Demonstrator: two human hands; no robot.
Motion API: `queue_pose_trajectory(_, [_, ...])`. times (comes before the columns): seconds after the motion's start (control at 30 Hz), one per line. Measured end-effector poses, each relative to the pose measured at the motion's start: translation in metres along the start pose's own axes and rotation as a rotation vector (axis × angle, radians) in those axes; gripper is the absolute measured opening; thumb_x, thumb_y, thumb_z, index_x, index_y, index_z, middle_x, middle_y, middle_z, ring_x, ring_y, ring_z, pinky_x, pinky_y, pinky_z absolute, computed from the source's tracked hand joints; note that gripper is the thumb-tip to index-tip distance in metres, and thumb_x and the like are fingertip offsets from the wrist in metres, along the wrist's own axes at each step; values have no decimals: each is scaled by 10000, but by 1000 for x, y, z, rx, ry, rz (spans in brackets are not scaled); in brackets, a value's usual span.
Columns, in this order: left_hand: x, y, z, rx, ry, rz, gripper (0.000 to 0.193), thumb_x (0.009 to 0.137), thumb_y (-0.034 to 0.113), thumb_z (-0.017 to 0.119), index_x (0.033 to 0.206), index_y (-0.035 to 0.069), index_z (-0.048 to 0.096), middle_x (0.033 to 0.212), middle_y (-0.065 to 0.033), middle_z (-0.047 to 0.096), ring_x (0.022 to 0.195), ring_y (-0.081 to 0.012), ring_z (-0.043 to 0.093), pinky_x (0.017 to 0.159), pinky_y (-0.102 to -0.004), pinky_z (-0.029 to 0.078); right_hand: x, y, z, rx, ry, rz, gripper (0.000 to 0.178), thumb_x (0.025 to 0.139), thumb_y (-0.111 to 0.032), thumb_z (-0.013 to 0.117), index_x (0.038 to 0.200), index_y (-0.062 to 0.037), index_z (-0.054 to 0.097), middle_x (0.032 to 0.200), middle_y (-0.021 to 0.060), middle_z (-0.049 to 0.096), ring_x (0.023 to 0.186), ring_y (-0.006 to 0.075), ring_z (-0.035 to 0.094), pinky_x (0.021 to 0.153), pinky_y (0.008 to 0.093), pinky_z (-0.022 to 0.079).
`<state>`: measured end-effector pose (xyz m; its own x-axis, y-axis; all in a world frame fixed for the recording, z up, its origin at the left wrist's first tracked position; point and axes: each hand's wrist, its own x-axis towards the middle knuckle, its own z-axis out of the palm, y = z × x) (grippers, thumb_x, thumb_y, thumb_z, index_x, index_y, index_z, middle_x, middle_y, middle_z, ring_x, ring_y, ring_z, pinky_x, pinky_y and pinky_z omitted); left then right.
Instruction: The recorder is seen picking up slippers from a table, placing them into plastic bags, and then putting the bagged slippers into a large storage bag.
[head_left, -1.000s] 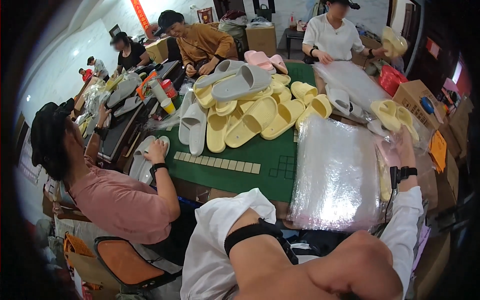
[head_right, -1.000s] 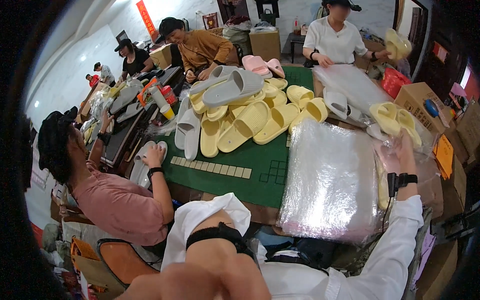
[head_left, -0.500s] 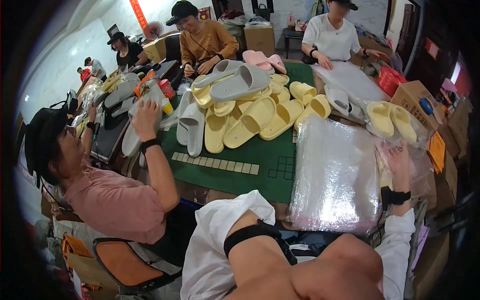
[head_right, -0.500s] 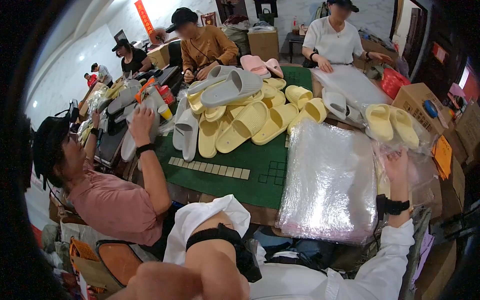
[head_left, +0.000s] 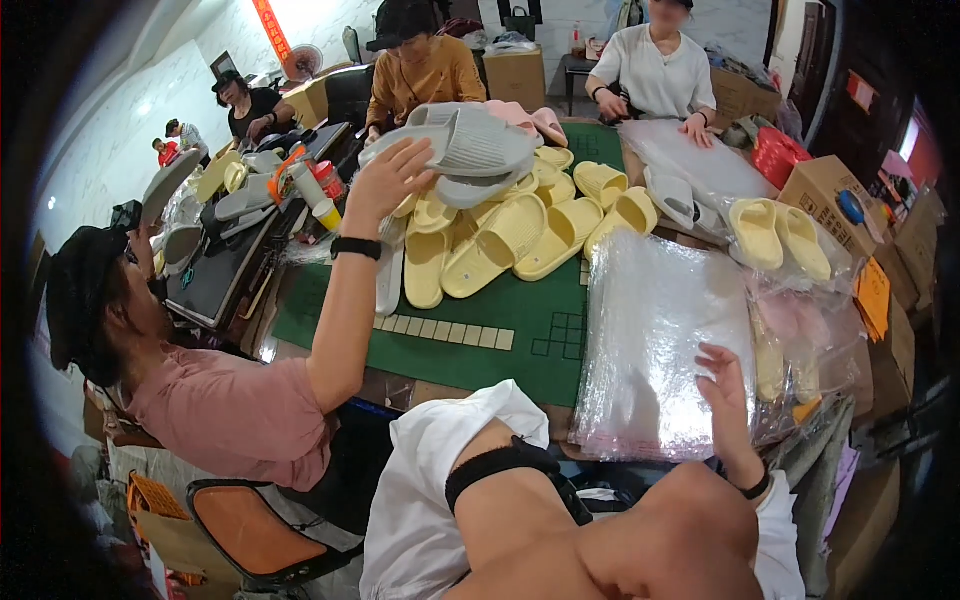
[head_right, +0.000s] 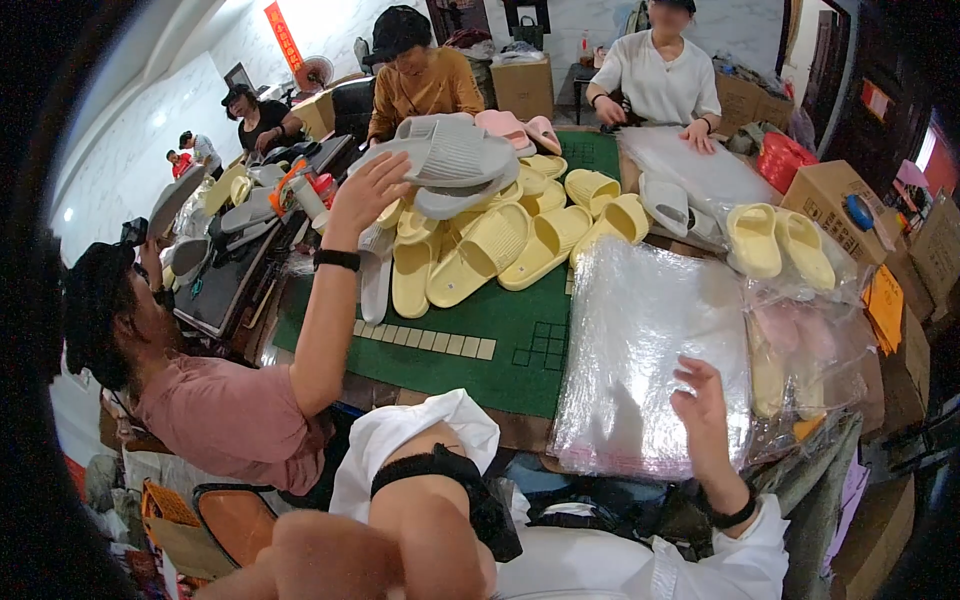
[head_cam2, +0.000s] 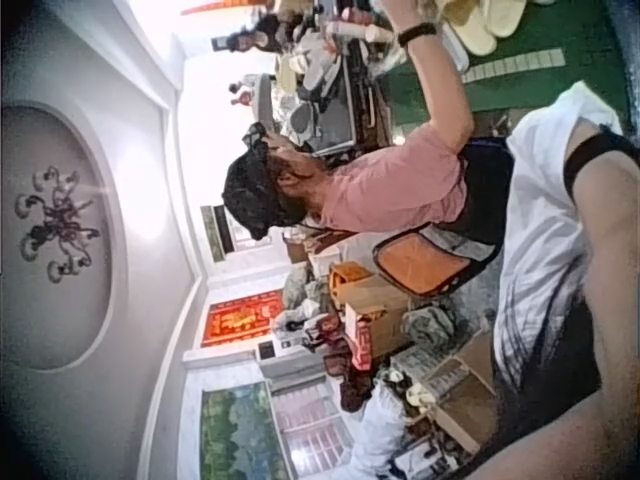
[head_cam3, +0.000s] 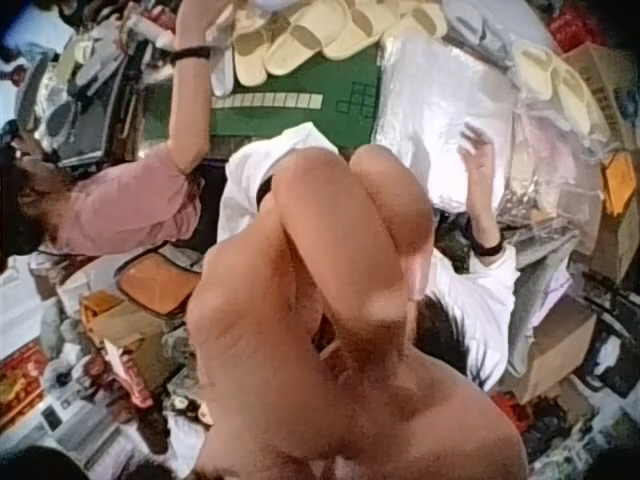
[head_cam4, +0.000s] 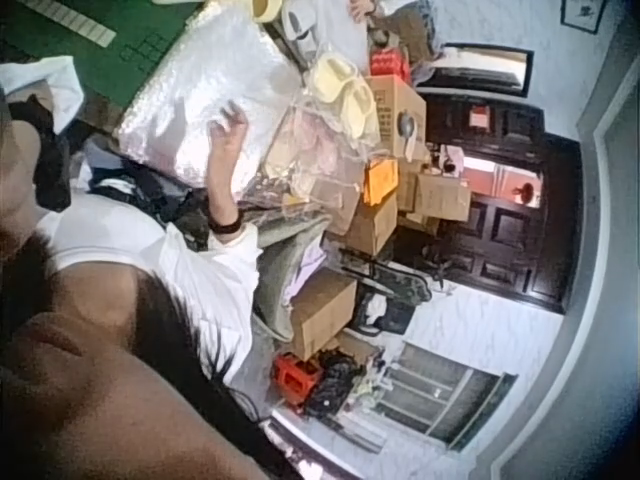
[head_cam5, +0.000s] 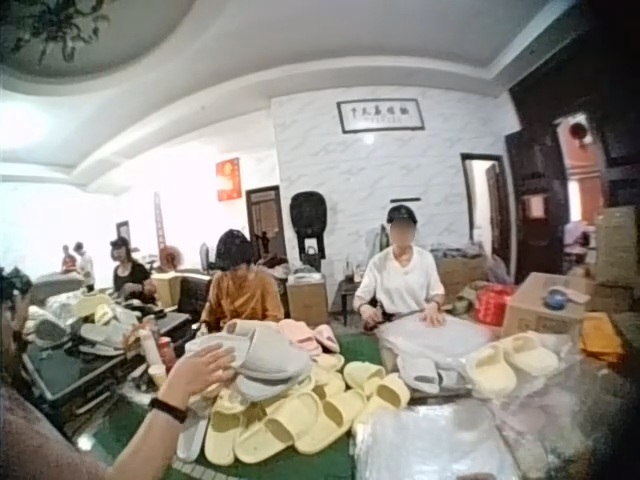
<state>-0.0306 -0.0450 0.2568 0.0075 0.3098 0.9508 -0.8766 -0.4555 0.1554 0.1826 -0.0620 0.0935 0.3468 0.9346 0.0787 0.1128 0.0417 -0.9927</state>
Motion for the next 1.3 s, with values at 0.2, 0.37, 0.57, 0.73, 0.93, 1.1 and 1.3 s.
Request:
queue_pose_trajectory(0.2, [3,0,-3,-31,0,4,259,809,145,618,1065,154,586,933,-84,606,745,-196,500,674,-307,397,-28,31,29,-178,-63,-10,566,782,-49,565,1287,-31,312,1263,120,388,1166,232,392,946,353,341])
queue_pose_trajectory(0.37, [5,3,-8,-50,8,7,247,809,139,615,1055,148,590,929,-84,606,744,-198,501,676,-306,399,-27,45,34,-311,-29,-93,582,793,-64,572,1301,-17,292,1332,166,327,1211,263,357,971,378,319])
queue_pose_trajectory(0.57, [9,6,-15,-66,12,20,234,810,132,611,1043,142,596,924,-85,606,744,-201,504,678,-305,401,-24,53,40,-487,43,-190,565,784,-53,569,1282,1,307,1354,221,280,1253,346,298,1014,411,270])
queue_pose_trajectory(0.73, [7,4,-13,-87,23,29,223,810,126,608,1033,136,601,919,-85,606,743,-203,505,680,-304,403,-25,54,40,-600,48,-230,558,776,-64,566,1267,19,313,1365,248,255,1252,384,281,1035,426,236])
queue_pose_trajectory(0.93, [10,2,-19,-133,38,31,210,811,119,604,1021,130,606,914,-85,606,743,-206,507,681,-303,406,-21,56,40,-678,56,-257,555,771,-80,561,1256,40,319,1366,264,246,1246,399,281,1031,430,237])
queue_pose_trajectory(1.1, [6,-3,-11,-163,51,42,200,811,113,601,1011,125,611,910,-85,606,742,-208,509,683,-303,408,-19,62,41,-718,73,-260,546,763,-79,561,1241,56,334,1361,285,241,1234,420,289,1025,440,246])
queue_pose_trajectory(1.3, [12,-5,-19,-204,51,49,188,812,106,597,998,118,616,905,-86,606,742,-211,511,685,-302,410,-16,92,42,-779,66,-271,578,746,-86,576,1242,78,329,1351,331,223,1226,457,289,1015,464,256])
